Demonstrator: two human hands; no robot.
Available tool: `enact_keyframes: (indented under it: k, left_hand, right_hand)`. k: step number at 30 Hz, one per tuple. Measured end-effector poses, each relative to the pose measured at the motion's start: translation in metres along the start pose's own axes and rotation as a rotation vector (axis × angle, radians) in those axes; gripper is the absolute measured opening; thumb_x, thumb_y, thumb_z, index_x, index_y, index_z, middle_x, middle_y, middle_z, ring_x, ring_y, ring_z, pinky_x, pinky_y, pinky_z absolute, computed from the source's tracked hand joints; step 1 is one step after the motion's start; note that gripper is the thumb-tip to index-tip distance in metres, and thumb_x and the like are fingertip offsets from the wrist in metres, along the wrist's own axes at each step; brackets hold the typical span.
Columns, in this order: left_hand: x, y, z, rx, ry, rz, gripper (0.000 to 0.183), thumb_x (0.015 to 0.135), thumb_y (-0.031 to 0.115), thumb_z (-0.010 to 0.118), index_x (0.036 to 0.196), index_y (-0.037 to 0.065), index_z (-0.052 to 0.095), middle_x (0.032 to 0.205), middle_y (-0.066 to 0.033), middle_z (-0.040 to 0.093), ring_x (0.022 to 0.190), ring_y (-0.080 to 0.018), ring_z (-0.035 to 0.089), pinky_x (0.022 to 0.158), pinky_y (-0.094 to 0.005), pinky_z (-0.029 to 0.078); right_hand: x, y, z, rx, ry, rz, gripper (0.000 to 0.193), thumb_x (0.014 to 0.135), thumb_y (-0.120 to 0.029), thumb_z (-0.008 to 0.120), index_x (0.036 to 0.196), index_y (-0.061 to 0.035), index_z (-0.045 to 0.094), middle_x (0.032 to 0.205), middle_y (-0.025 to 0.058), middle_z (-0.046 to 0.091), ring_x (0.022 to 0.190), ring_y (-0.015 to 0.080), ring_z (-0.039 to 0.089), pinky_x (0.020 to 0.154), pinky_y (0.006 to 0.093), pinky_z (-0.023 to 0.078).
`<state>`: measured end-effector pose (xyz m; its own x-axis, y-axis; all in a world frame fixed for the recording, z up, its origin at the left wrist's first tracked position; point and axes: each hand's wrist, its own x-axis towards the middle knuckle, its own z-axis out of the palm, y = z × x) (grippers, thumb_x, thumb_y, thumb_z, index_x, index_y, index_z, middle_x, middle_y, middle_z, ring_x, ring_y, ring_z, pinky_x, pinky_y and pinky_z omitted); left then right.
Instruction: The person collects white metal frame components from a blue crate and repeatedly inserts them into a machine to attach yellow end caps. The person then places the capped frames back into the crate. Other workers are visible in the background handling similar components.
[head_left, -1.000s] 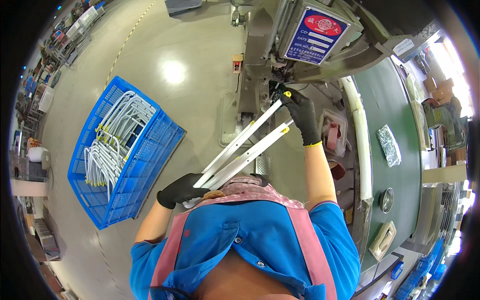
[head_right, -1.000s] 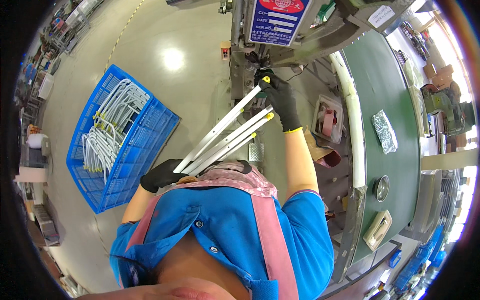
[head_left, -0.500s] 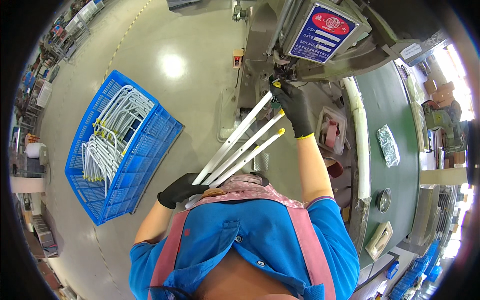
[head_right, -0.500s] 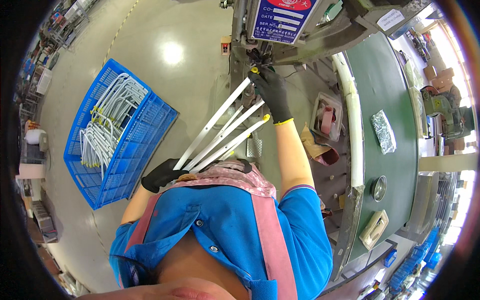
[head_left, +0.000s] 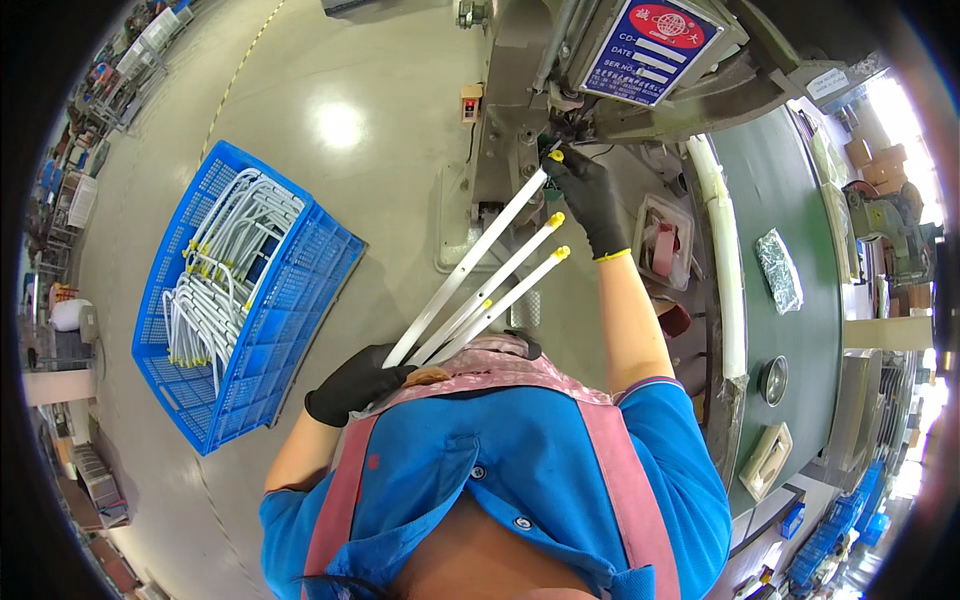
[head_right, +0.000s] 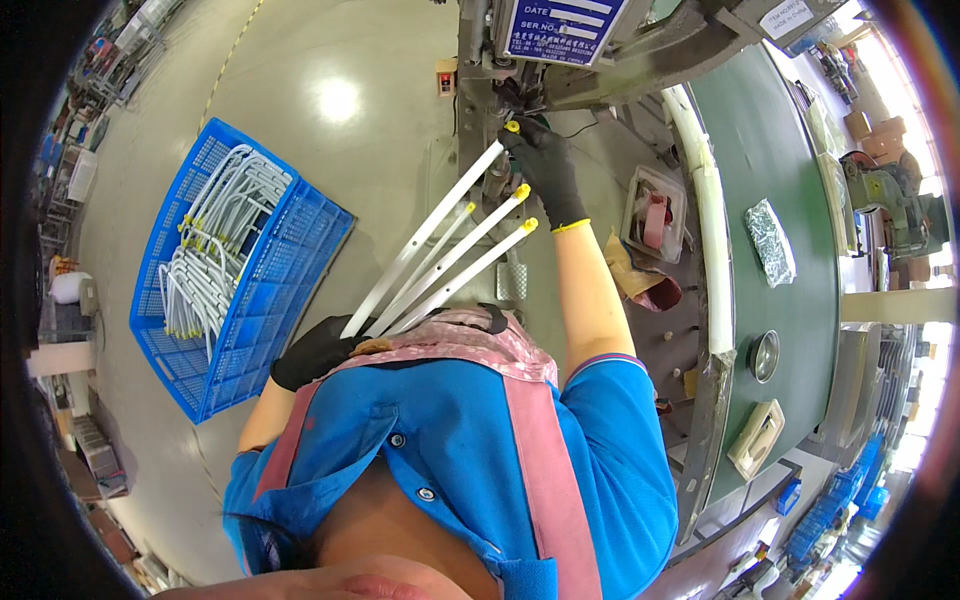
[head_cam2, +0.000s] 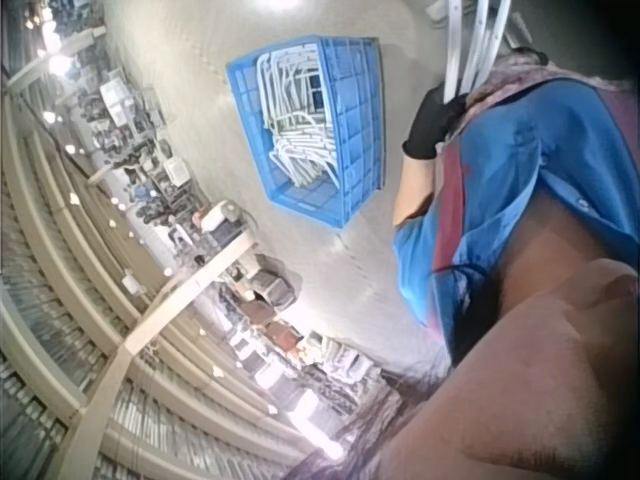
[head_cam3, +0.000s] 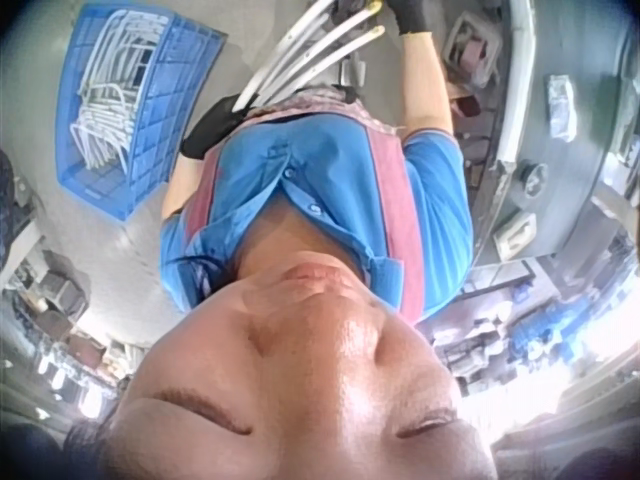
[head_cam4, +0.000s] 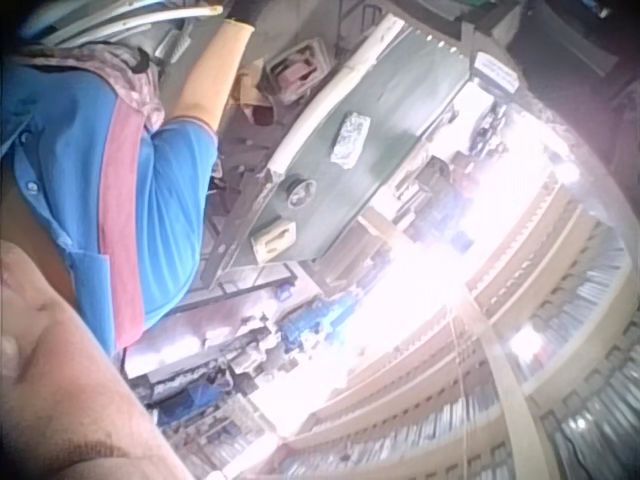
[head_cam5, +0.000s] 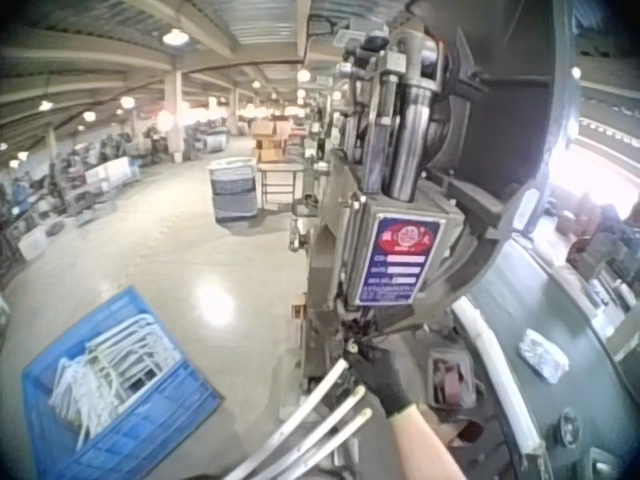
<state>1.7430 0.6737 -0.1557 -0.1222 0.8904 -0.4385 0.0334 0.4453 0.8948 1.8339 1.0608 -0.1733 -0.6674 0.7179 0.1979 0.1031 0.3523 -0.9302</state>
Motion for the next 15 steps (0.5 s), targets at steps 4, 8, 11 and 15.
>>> enact_keyframes:
  k: [4,8,11,15]
  left_hand:
    - [0.005,0.002,-0.003,0.002,-0.029,-0.160,0.035,0.087,0.026,0.060,0.107,-0.002,0.060,0.083,-0.0037,0.061,0.072,-0.0099,0.053,0.066,-0.0250,0.044]
    - [0.008,-0.006,-0.001,-0.013,-0.051,0.134,0.027,0.090,0.019,0.053,0.105,-0.001,0.061,0.093,-0.0171,0.064,0.084,-0.0270,0.063,0.076,-0.0327,0.047]
    - [0.010,-0.015,-0.006,0.058,-0.028,0.109,0.028,0.089,0.019,0.053,0.107,-0.002,0.059,0.092,-0.0173,0.064,0.082,-0.0275,0.062,0.077,-0.0323,0.047]
    - [0.017,-0.027,-0.010,0.066,-0.058,0.080,0.031,0.089,0.020,0.055,0.112,-0.002,0.058,0.094,-0.0168,0.065,0.082,-0.0239,0.062,0.077,-0.0312,0.047]
  right_hand:
    - [-0.004,0.003,0.004,-0.279,-0.016,0.004,0.033,0.081,-0.028,0.065,0.101,-0.0017,0.066,0.084,0.0160,0.067,0.074,0.0200,0.064,0.070,0.0311,0.048]
    - [-0.006,0.005,0.004,-0.336,-0.069,-0.005,0.034,0.083,-0.032,0.063,0.102,-0.0037,0.066,0.086,0.0142,0.068,0.076,0.0246,0.064,0.071,0.0337,0.048]
    - [-0.013,0.011,0.005,-0.220,-0.043,0.001,0.035,0.083,-0.030,0.064,0.102,-0.0011,0.064,0.087,0.0139,0.068,0.077,0.0202,0.064,0.071,0.0333,0.048]
    - [-0.033,0.032,-0.004,-0.171,-0.038,0.062,0.035,0.082,-0.024,0.065,0.106,0.0026,0.063,0.090,0.0123,0.068,0.081,0.0146,0.062,0.073,0.0312,0.048]
